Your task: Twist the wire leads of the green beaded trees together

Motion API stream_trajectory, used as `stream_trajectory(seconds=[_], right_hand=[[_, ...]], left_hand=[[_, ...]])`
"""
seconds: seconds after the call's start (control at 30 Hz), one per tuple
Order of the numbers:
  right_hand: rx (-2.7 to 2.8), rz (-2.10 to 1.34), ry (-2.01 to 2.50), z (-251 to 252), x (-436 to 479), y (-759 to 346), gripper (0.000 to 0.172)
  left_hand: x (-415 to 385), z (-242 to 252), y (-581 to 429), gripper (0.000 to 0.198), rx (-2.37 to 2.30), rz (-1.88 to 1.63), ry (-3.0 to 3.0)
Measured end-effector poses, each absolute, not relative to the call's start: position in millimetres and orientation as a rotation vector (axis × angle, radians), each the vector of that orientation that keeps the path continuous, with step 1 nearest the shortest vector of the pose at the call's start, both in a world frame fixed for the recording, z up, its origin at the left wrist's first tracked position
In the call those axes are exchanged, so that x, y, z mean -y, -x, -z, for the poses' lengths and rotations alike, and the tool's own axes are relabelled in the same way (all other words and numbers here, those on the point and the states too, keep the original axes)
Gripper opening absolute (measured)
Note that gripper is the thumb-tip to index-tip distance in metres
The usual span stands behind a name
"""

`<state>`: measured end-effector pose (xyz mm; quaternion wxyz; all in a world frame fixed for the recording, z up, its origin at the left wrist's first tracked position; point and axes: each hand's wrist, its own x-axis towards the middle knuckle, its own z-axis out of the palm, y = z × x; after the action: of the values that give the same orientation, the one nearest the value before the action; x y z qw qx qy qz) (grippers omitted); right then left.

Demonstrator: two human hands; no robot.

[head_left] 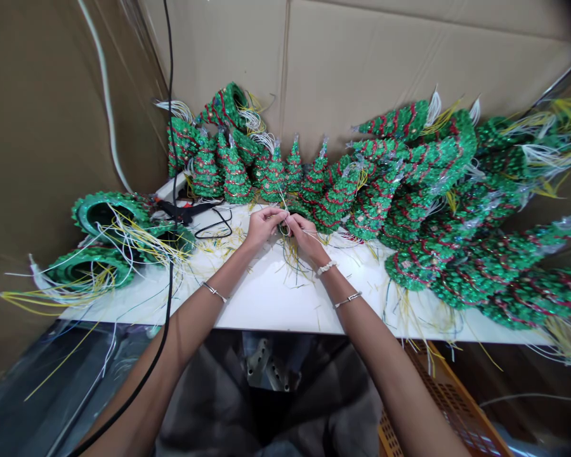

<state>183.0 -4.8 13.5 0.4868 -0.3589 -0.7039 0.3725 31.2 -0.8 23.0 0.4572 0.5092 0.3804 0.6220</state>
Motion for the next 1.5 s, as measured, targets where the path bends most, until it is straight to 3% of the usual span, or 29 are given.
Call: stream_trajectory(seconds=[0.3, 0.73, 1.5], right_hand=[[1.378, -1.055, 0.838, -13.1, 8.7, -171.4, 0.042], [1.595, -0.822, 0.854, -16.7, 6.5, -178.6, 0.029], [1.717, -0.779, 0.844, -5.9, -1.0, -180.9, 0.035]], left_hand=[[1.3, -23.1, -31.5, 0.038, -0.914, -1.548, -1.206], [-2.8, -17.7, -27.2, 0.032, -0.959, -1.593, -1.056], [-5.4, -11.1, -28.6, 0.032, -0.921, -1.625, -1.054]])
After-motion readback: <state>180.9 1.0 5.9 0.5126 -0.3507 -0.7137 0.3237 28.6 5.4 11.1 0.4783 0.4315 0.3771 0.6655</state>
